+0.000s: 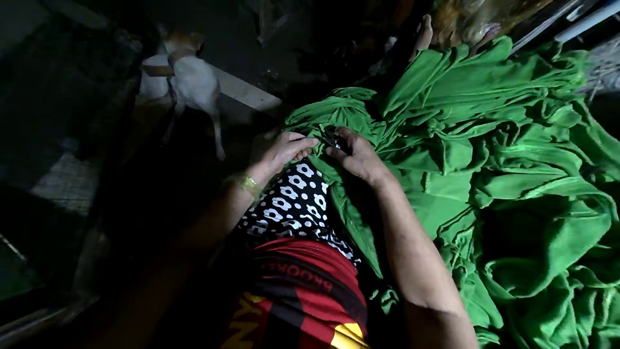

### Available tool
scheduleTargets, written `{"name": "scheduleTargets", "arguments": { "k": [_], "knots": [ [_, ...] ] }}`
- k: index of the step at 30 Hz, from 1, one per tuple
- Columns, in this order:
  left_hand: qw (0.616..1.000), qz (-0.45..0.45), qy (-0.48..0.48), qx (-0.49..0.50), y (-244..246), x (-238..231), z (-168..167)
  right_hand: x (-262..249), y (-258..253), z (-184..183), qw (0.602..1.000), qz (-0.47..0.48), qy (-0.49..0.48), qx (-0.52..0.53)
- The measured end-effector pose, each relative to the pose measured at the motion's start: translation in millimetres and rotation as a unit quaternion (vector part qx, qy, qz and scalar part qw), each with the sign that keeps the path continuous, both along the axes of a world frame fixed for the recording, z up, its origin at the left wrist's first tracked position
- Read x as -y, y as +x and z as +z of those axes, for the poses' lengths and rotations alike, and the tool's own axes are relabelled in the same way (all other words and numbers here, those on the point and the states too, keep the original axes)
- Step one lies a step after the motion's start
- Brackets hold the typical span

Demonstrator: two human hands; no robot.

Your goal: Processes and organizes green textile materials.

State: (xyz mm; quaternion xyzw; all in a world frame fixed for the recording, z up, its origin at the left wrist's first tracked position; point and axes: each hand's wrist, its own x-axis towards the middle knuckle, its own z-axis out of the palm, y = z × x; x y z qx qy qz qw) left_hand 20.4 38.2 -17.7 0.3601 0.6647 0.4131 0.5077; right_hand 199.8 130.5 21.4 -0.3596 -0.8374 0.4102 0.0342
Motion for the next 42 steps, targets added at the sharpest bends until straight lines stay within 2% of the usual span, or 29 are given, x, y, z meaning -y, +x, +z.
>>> {"name": "scheduleTargets", "arguments": {
  "k": [3,6,11,18,32,39,42],
  "knots": [
    [0.997,0.040,0.050,-0.037,13.7,6.0,7.7,12.0,10.3,35.6,0.995,0.009,0.082,0.054],
    [0.990,0.039,0.074,-0.115,21.5,9.1,10.1,26.0,22.2,51.8,0.986,0.031,0.133,0.098],
    [0.978,0.030,0.071,-0.193,30.2,9.0,14.9,47.2,33.1,34.0,0.976,0.027,0.184,0.110],
    [0.978,0.044,0.039,-0.199,35.0,7.7,16.7,55.7,27.0,15.9,0.964,0.010,0.253,0.086],
    [0.981,0.052,0.074,-0.172,38.7,8.6,11.2,60.8,20.6,10.1,0.949,-0.003,0.295,0.107],
    [0.981,0.054,0.074,-0.172,39.1,8.4,11.5,55.3,26.4,21.3,0.965,-0.054,0.229,0.118],
    [0.981,0.056,0.078,-0.170,38.7,8.3,10.1,50.5,31.1,22.8,0.974,-0.046,0.198,0.102]
  ]
}}
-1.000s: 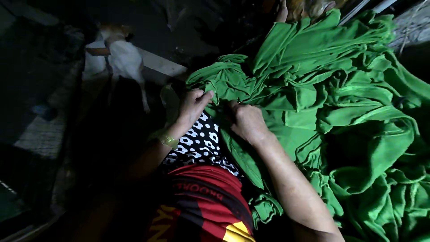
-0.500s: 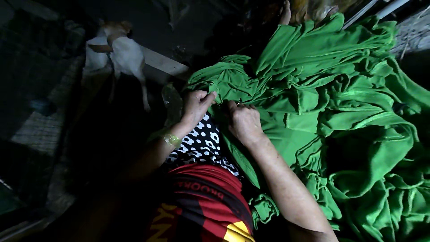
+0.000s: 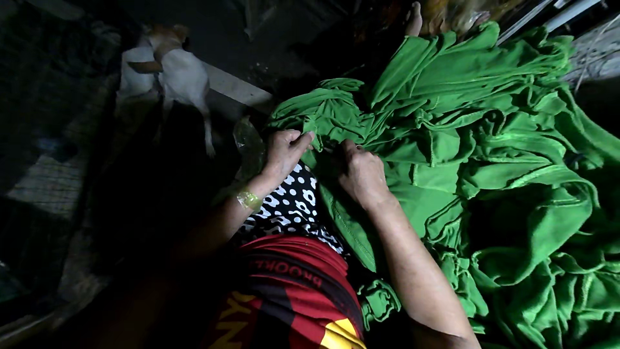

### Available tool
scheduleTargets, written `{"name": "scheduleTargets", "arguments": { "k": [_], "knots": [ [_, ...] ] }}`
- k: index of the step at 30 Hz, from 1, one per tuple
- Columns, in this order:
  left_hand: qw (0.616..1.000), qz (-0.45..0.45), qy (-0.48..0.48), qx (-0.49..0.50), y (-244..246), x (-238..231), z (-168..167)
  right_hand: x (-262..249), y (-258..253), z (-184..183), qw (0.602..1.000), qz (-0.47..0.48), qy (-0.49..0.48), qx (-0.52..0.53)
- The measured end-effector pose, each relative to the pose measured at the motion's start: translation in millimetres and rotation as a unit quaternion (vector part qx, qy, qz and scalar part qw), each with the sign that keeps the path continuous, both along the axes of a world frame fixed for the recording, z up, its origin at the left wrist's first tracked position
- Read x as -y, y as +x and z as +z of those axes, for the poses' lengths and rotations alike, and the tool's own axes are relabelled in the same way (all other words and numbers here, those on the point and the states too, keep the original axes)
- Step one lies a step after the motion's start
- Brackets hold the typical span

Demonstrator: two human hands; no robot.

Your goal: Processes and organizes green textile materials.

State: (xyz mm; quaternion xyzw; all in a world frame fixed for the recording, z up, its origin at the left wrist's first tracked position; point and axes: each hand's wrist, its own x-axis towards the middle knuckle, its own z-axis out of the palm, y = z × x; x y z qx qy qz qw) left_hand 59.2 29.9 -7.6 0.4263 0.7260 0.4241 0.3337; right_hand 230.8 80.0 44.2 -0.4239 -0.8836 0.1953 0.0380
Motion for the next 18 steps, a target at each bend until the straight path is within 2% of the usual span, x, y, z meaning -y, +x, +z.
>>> {"name": "scheduleTargets", "arguments": {
  "k": [3,5,9,13,16,18],
  "knots": [
    [1.000,0.001,-0.003,0.003,0.4,0.0,1.1,2.1,0.1,-4.5,0.999,0.041,0.000,-0.017],
    [1.000,0.004,-0.003,0.002,0.6,-0.3,0.7,5.4,-3.3,-10.9,0.997,0.059,0.038,-0.018],
    [1.000,0.005,-0.014,0.018,0.0,0.6,3.8,5.0,-4.5,-14.6,0.997,0.041,0.066,-0.011],
    [0.992,-0.003,-0.004,0.122,-1.7,1.1,5.9,-9.6,-7.1,-6.4,0.991,0.005,-0.090,-0.099],
    [0.980,-0.022,0.010,0.196,-3.3,-0.5,10.4,-30.8,-18.7,-17.1,0.969,0.005,-0.177,-0.175],
    [0.977,-0.026,0.011,0.211,-11.2,-0.2,17.3,-46.1,-22.1,-19.1,0.945,-0.032,-0.226,-0.235]
  ]
}}
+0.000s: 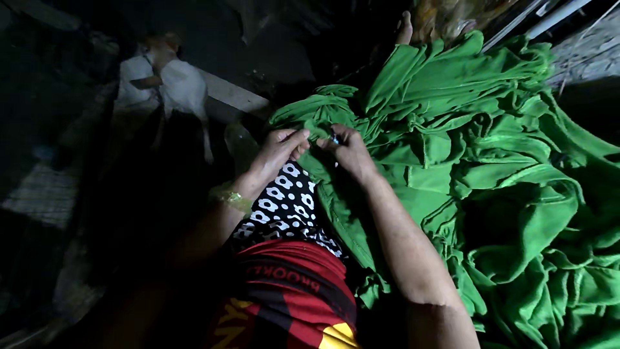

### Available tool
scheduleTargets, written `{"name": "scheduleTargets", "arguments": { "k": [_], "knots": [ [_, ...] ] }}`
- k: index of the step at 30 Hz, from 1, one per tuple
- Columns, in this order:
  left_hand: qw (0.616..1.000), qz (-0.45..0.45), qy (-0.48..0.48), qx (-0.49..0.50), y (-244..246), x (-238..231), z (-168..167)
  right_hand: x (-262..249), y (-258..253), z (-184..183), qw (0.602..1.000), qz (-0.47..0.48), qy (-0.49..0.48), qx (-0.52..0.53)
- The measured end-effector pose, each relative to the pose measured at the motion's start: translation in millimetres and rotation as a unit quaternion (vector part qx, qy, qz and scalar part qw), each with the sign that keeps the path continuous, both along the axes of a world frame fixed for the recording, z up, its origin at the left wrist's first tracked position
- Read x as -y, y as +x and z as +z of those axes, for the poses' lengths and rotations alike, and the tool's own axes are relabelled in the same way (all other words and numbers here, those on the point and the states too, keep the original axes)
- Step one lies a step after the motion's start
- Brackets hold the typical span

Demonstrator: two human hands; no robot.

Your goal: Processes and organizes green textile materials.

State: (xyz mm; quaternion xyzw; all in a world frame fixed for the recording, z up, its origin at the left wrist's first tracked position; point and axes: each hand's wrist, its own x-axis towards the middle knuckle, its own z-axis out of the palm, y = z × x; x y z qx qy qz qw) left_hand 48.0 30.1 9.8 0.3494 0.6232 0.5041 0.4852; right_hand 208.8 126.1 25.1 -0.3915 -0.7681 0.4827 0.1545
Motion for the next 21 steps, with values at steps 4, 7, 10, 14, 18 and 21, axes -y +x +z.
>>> {"name": "scheduleTargets", "arguments": {
  "k": [4,7,10,14,18,21],
  "knots": [
    [1.000,0.018,0.002,0.007,-27.8,9.1,10.6,-17.0,6.7,10.0,0.980,-0.069,-0.156,-0.102],
    [0.998,0.031,0.036,0.030,-44.9,19.8,5.0,-17.8,13.8,11.9,0.969,-0.080,-0.197,-0.122],
    [0.996,0.062,0.033,0.050,-54.1,28.7,1.7,-17.1,14.4,8.1,0.962,-0.093,-0.219,-0.134],
    [0.994,0.106,0.019,0.028,-64.2,33.7,-3.8,-20.3,19.0,31.3,0.977,-0.075,-0.165,-0.113],
    [0.990,0.137,-0.003,0.025,-70.2,37.5,-6.0,-61.2,56.2,108.4,0.970,-0.150,-0.026,-0.189],
    [0.987,0.156,-0.024,0.030,-66.2,37.0,-11.0,-116.1,103.9,117.4,0.907,-0.298,0.057,-0.293]
  ]
}}
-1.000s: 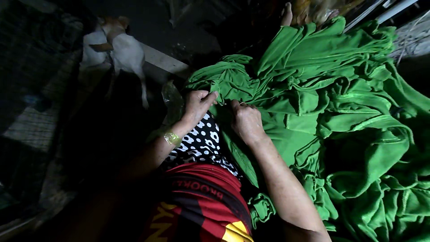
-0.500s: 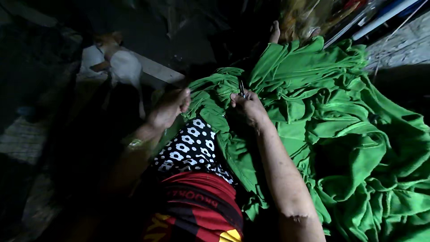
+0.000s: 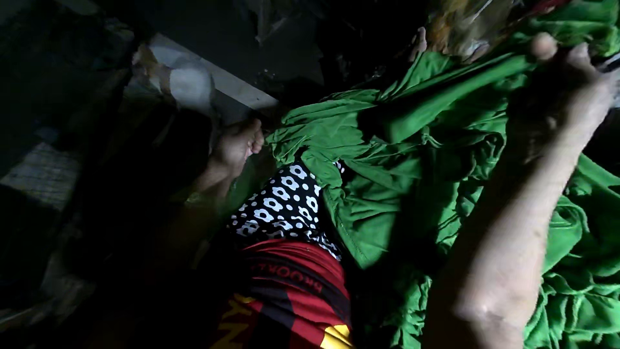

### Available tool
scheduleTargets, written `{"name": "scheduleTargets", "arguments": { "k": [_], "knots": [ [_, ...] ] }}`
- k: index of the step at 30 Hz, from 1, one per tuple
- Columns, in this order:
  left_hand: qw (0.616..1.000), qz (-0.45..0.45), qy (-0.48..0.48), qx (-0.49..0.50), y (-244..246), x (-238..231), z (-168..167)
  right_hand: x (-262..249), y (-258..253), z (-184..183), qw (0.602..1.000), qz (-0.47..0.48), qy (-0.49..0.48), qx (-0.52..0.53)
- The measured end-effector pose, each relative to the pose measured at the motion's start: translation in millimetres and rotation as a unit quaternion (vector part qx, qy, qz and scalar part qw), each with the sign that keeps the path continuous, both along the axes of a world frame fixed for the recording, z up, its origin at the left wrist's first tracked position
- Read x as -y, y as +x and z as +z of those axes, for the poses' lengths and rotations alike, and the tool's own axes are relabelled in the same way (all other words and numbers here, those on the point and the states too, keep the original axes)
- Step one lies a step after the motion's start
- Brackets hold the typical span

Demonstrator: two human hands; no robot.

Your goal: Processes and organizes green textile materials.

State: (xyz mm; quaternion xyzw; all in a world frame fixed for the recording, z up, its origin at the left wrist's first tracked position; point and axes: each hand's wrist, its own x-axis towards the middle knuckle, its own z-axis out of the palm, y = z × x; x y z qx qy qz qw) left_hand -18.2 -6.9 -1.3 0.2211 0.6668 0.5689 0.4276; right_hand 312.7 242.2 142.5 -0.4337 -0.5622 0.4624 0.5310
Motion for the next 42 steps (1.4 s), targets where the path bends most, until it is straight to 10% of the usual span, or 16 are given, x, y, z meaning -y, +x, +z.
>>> {"name": "scheduleTargets", "arguments": {
  "k": [3,8,13,20,25,32,42],
  "knots": [
    [1.000,-0.004,-0.027,-0.012,8.6,-1.6,-9.7,-31.8,34.2,-54.7,0.997,-0.044,-0.003,0.068],
    [0.994,-0.051,-0.051,-0.084,5.5,2.6,-25.7,-12.4,15.1,-46.9,0.957,-0.025,-0.015,0.288],
    [0.990,-0.052,-0.063,-0.117,-0.1,0.0,-35.5,4.7,-6.2,-43.3,0.930,-0.127,0.184,0.291],
    [0.993,-0.031,-0.059,-0.097,5.5,-5.2,-30.7,65.2,-154.6,-69.8,0.779,0.248,0.183,0.546],
    [0.994,-0.025,-0.064,-0.083,3.1,7.0,-26.9,65.1,-212.2,-138.1,0.707,0.266,0.086,0.649],
    [0.997,-0.003,-0.060,-0.050,1.3,9.2,-33.9,48.9,-188.0,-104.2,0.872,0.272,0.002,0.407],
    [0.995,-0.070,-0.039,-0.064,14.6,0.0,-29.1,43.3,-64.7,-78.4,0.819,0.266,-0.071,0.504]
  ]
}}
